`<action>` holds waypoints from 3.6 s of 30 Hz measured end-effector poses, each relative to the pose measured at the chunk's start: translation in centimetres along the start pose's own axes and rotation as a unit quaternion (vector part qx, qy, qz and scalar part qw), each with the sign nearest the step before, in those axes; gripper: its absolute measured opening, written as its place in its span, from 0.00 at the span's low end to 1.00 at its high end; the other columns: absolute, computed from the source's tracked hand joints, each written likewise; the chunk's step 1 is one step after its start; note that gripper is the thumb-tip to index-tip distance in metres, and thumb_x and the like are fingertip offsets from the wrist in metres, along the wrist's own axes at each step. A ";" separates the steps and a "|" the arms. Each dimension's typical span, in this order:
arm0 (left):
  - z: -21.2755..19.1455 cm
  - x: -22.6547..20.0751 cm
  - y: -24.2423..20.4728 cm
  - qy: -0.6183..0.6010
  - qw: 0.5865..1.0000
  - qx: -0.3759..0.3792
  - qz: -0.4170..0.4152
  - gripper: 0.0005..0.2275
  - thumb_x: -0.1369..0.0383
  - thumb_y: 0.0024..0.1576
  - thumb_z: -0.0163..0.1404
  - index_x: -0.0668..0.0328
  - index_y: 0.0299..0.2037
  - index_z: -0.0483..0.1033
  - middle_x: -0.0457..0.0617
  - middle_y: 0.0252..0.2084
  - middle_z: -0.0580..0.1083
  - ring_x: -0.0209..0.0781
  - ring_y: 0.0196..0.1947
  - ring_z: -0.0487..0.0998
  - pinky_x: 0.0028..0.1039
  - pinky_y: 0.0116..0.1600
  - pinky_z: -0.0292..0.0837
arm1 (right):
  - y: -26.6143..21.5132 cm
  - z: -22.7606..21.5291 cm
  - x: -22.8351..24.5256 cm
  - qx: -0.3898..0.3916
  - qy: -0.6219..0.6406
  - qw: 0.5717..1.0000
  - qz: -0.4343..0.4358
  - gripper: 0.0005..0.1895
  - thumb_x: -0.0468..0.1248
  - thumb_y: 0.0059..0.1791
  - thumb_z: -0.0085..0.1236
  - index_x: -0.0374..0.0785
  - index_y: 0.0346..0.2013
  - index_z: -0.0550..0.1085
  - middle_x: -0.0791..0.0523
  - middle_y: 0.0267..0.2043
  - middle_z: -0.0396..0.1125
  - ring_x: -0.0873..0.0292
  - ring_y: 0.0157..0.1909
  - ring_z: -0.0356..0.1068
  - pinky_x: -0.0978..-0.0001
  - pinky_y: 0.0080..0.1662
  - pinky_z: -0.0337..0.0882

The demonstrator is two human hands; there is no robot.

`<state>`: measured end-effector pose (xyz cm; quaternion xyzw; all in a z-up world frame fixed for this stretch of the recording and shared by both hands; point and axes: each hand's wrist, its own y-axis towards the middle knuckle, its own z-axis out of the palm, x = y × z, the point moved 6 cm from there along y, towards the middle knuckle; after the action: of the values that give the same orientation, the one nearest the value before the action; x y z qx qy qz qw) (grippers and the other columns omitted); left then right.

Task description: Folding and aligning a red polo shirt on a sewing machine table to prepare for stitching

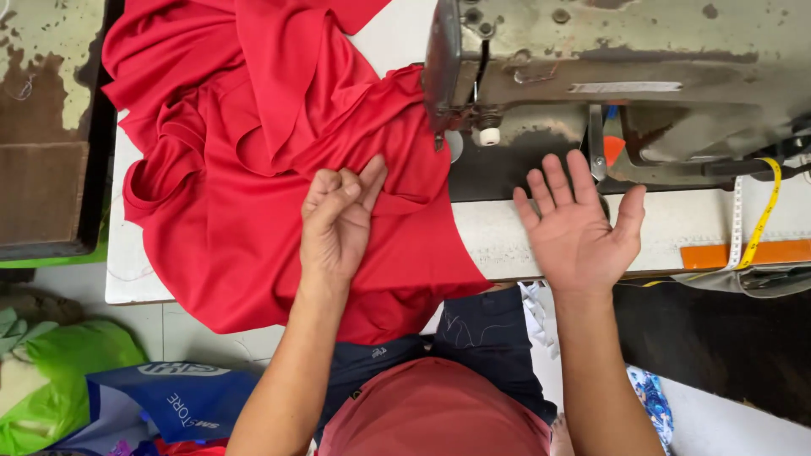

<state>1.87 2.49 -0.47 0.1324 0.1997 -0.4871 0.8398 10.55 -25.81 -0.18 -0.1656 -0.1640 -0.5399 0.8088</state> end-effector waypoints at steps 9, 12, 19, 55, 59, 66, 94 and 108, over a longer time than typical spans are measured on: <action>-0.6 0.3 0.1 -0.018 0.999 0.006 -0.029 0.12 0.87 0.55 0.48 0.58 0.31 0.65 0.50 0.30 0.68 0.63 0.57 0.79 0.60 0.71 0.62 | 0.0 -0.3 0.0 0.006 0.000 1.000 -0.003 0.40 0.66 0.47 0.45 0.42 0.62 0.74 0.48 0.65 0.68 0.46 0.68 0.66 0.41 0.73 0.61; -1.2 0.6 0.2 -0.021 0.999 0.005 -0.034 0.11 0.87 0.55 0.48 0.58 0.32 0.65 0.51 0.31 0.69 0.62 0.55 0.79 0.60 0.70 0.64 | 0.0 -0.4 0.0 0.012 0.005 1.000 -0.004 0.40 0.66 0.47 0.45 0.41 0.61 0.74 0.47 0.65 0.68 0.45 0.68 0.66 0.41 0.73 0.61; -1.4 1.0 -0.2 0.027 0.999 -0.012 -0.038 0.12 0.88 0.53 0.52 0.58 0.31 0.68 0.50 0.32 0.73 0.57 0.55 0.80 0.48 0.66 0.74 | 0.2 -0.6 0.1 0.011 0.010 1.000 -0.011 0.41 0.66 0.49 0.41 0.40 0.63 0.72 0.46 0.67 0.66 0.43 0.70 0.65 0.40 0.73 0.59; 2.5 9.4 -2.8 0.035 0.989 0.010 -0.140 0.10 0.87 0.55 0.50 0.63 0.32 0.67 0.51 0.32 0.70 0.62 0.58 0.78 0.47 0.65 0.75 | 0.9 -0.8 -0.4 0.116 -0.024 0.993 0.000 0.31 0.57 0.59 0.33 0.44 0.68 0.68 0.53 0.74 0.58 0.47 0.74 0.58 0.45 0.72 0.58; 1.8 8.9 -3.0 -0.015 0.990 0.006 -0.143 0.10 0.88 0.55 0.49 0.63 0.33 0.67 0.52 0.32 0.69 0.64 0.60 0.77 0.49 0.67 0.73 | 0.9 -1.0 -0.4 0.105 -0.024 0.994 0.002 0.31 0.58 0.59 0.33 0.45 0.67 0.69 0.51 0.72 0.60 0.46 0.73 0.60 0.44 0.72 0.58; 2.0 9.0 -3.2 -0.046 0.987 0.024 -0.149 0.10 0.86 0.56 0.49 0.60 0.33 0.66 0.51 0.32 0.68 0.63 0.60 0.77 0.52 0.67 0.71 | 1.3 -2.1 -0.5 0.083 -0.022 0.996 0.009 0.34 0.60 0.57 0.33 0.43 0.67 0.68 0.48 0.67 0.66 0.46 0.68 0.66 0.43 0.70 0.62; 2.1 9.2 -3.3 -0.032 0.986 0.059 -0.153 0.11 0.84 0.57 0.49 0.56 0.33 0.64 0.49 0.31 0.66 0.61 0.59 0.78 0.54 0.71 0.64 | 0.9 -1.9 -0.4 0.072 0.006 0.997 0.009 0.34 0.61 0.57 0.35 0.41 0.65 0.71 0.47 0.64 0.69 0.47 0.65 0.69 0.45 0.69 0.65; 2.0 9.2 -3.3 -0.021 0.987 0.052 -0.152 0.10 0.83 0.57 0.50 0.56 0.34 0.64 0.48 0.32 0.67 0.58 0.58 0.79 0.52 0.72 0.64 | 1.0 -2.2 -0.4 0.066 0.006 0.998 0.001 0.34 0.61 0.56 0.35 0.41 0.64 0.71 0.47 0.63 0.69 0.45 0.65 0.68 0.45 0.68 0.64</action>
<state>3.51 -6.99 -3.03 0.1340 0.1743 -0.6215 0.7519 11.49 -26.13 -2.35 -0.1089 -0.1938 -0.5279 0.8197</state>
